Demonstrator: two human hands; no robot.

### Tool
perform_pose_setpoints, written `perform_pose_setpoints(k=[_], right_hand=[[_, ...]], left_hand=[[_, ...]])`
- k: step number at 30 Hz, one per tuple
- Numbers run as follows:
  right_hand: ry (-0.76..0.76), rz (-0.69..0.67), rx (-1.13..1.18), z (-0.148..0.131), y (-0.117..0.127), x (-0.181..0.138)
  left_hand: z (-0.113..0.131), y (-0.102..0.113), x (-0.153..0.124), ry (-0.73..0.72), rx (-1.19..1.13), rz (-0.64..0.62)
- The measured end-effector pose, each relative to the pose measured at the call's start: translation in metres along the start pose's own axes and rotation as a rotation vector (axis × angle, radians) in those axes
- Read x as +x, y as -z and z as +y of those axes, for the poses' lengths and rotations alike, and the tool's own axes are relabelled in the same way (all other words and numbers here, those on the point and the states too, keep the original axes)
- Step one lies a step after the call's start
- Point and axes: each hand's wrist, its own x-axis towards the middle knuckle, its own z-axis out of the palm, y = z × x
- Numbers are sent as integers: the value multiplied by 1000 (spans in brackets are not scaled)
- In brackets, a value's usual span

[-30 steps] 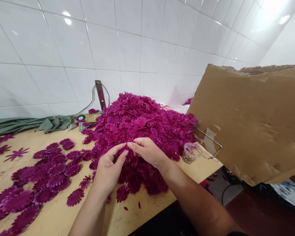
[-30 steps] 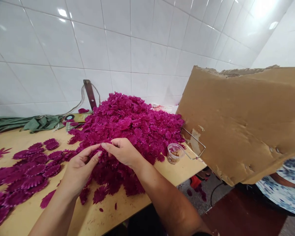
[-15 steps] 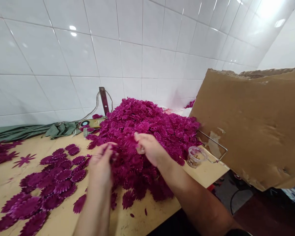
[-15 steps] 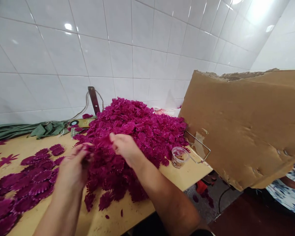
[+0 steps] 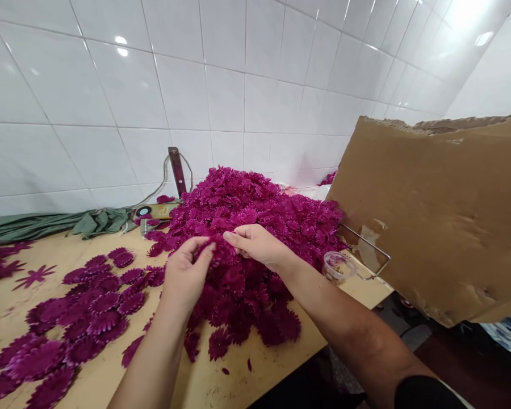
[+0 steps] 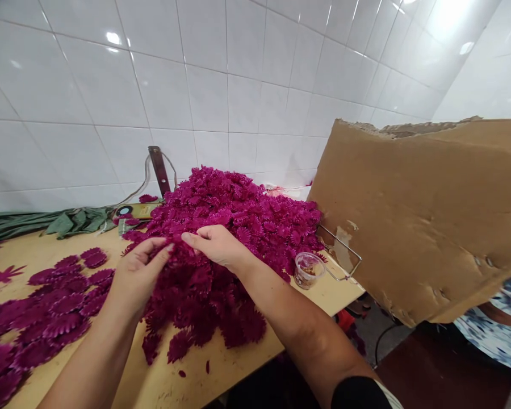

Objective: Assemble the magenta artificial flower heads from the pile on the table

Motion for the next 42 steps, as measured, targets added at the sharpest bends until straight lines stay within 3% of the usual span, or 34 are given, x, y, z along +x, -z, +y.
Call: perform_pose_setpoints(k=[2,4,9,11,14,17,20,25,27,30,34,37,39,42], right_hand=[[-33,62,40,-2,10,3],[-33,167,-52,-7,22,12],[-31,424,-806,-26,40,46],[18,435,-995,-32,36,52],[109,343,-1116,-33,24,48],[138,300,-1103,-27,10,36],[129,314,-950,-23,-1,27],[201,13,-632,-19,-13,24],[236,-17,-599,-17,-14,26],[202,86,-631,-14,-13,28],[225,148,-784,-15,-20,23],[260,191,-872,-19,-17,26],[225,324,-856,-23,-2,37],[39,598,-791,-29,33,60]], left_hand=[[-4,8,9,72,-46,113],[-5,14,16,119,-67,111],[1,9,30,-19,92,-11],[3,6,32,-21,159,-33],[2,8,33,-13,249,-36],[-4,9,32,-31,341,0],[-13,4,30,9,253,-28],[-11,-9,22,183,-88,-87],[-5,-10,16,301,-213,-96],[1,-11,7,375,-297,-112],[0,-14,2,313,-324,-160],[-1,-15,-1,272,-331,-116],[0,-12,-6,258,-287,-77],[4,-5,-13,259,-227,-79]])
